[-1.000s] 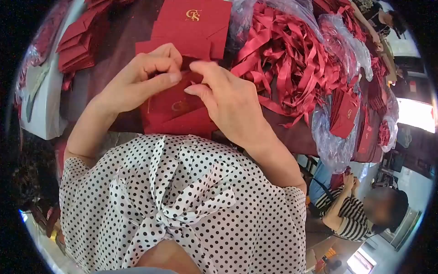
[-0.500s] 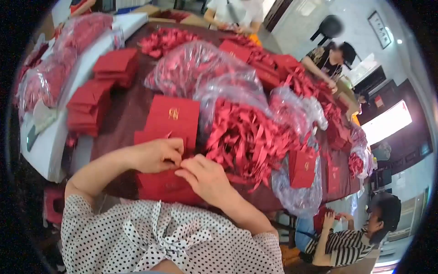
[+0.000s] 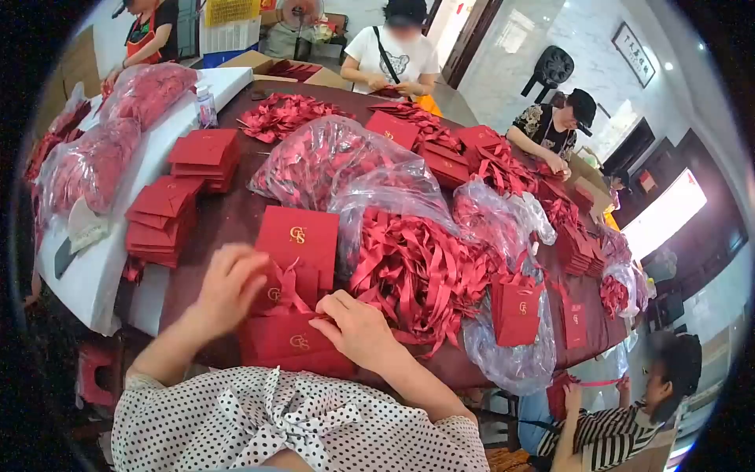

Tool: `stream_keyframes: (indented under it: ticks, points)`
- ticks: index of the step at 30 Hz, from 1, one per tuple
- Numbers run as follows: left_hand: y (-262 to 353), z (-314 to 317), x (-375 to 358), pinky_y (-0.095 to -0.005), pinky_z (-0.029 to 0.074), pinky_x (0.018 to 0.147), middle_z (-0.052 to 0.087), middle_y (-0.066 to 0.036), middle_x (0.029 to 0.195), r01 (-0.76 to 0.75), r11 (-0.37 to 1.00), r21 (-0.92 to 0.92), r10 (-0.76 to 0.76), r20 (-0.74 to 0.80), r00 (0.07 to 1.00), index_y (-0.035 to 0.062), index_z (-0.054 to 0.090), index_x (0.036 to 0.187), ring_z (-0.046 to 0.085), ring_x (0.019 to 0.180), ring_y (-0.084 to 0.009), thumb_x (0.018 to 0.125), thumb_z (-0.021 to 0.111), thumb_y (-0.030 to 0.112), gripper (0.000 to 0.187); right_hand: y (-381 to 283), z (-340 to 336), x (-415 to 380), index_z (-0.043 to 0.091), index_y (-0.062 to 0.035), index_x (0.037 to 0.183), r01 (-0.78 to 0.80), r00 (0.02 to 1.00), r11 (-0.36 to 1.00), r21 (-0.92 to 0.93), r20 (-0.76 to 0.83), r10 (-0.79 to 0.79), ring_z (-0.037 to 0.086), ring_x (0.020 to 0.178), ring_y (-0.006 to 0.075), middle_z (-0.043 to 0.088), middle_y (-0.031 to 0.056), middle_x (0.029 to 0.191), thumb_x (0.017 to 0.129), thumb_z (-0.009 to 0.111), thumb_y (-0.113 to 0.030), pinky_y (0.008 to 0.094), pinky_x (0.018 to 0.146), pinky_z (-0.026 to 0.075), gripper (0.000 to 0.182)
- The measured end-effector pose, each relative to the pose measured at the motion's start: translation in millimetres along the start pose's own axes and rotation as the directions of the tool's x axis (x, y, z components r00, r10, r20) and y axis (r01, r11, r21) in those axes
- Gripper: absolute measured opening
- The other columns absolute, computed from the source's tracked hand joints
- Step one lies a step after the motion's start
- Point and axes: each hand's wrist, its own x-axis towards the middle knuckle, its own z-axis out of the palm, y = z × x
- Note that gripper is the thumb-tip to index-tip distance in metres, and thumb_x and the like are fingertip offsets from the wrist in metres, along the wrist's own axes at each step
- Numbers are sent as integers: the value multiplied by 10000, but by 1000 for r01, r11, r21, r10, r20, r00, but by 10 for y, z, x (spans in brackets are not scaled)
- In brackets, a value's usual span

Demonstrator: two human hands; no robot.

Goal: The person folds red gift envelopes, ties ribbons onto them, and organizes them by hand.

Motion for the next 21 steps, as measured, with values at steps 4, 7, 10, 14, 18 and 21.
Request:
stream_keyframes:
  ticks: [4, 7, 10, 14, 18, 21]
  points:
    - [439, 14, -187, -390, 385, 794, 545, -93, 957, -100, 958, -270, 68, -129, 989, 83, 583, 957, 501, 921, -272, 719, 722, 136, 281, 7, -18, 39, 532, -65, 877, 33, 999, 999, 14, 10, -33, 577, 699, 267, 536, 72, 808, 791, 693, -192, 355, 601, 473, 222]
    - [429, 210, -281, -382, 384, 774, 555, -51, 830, -46, 945, -323, 74, 73, 995, 79, 583, 816, 487, 883, -257, 711, 749, 176, 219, 20, -50, 27, 590, -60, 873, 52, 999, 998, -22, 18, -51, 568, 760, 266, 575, 69, 808, 752, 738, -170, 335, 650, 473, 221]
    - [374, 211, -292, -368, 385, 757, 538, -61, 814, 20, 853, -521, 58, 133, 989, 64, 564, 743, 468, 866, -266, 720, 749, 169, 213, 29, -54, 5, 603, -65, 960, 188, 979, 980, -59, -65, -191, 546, 791, 246, 582, 55, 803, 731, 763, -176, 328, 650, 470, 301]
    - [335, 205, -301, -357, 379, 752, 473, -67, 779, 35, 851, -524, 28, 111, 993, 52, 504, 653, 432, 867, -268, 723, 753, 119, 268, 149, -159, -234, 582, -72, 1100, -237, 971, 965, 110, 69, 230, 533, 719, 188, 585, 34, 737, 734, 778, -199, 307, 628, 447, 434]
    - [317, 277, -369, -351, 377, 749, 473, -63, 785, 74, 833, -548, -43, 70, 997, 44, 499, 661, 425, 868, -262, 733, 747, 118, 269, 193, -438, -406, 571, -46, 1037, -308, 949, 931, 196, 137, 285, 507, 629, 95, 552, -9, 674, 765, 741, -72, 238, 591, 405, 322]
    - [329, 308, -387, -345, 372, 746, 473, -62, 786, 144, 805, -575, -124, 75, 989, 37, 488, 659, 425, 864, -256, 749, 725, 101, 261, 168, -558, -608, 535, -45, 1019, -388, 920, 524, 758, 290, 262, 528, 625, 85, 566, 22, 747, 730, 752, -1, 237, 546, 409, 365]
